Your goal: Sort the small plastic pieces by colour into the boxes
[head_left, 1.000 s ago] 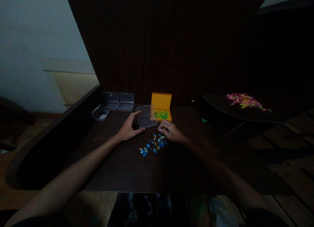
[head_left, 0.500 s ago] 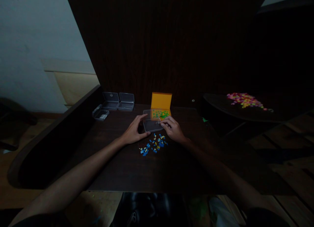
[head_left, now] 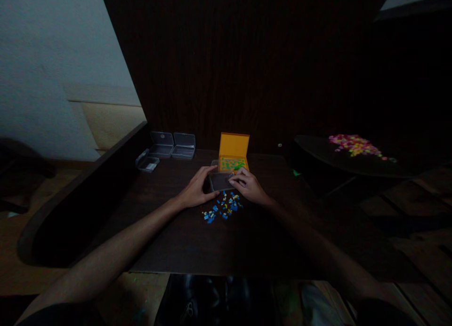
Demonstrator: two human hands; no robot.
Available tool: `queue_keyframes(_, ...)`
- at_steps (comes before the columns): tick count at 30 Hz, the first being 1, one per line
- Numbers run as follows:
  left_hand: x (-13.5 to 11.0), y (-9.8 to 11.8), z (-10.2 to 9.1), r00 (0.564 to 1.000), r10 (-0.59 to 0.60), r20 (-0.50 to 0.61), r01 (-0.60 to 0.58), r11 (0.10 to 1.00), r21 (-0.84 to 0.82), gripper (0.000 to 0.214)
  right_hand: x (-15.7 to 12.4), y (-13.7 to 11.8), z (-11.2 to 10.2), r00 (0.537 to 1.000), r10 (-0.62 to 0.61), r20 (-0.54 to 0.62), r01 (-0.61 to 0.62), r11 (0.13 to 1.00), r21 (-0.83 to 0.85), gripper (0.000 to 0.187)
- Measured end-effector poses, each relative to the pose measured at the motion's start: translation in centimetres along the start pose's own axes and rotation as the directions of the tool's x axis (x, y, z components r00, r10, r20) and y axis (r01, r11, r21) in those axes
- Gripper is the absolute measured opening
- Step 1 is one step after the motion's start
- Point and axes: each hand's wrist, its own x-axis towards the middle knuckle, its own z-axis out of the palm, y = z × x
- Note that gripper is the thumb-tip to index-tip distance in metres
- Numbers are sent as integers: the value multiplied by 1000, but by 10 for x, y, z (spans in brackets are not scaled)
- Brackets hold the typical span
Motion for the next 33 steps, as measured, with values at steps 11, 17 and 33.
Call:
queue_keyframes(11,1,-1,1,999,38,12,-38,999,8,78,3,7,-2,997,70,18,-71,992,104,26)
queue_keyframes(17,1,-3,1,999,41,6,-41,999,-4,78,4,8,-3,987,139,-81,-115,961,253,27)
queue_keyframes(33,0,-3,2,994,97,46,-98,995,20,76,-2,-5,1,997,-78,-4,78,997,-16,17)
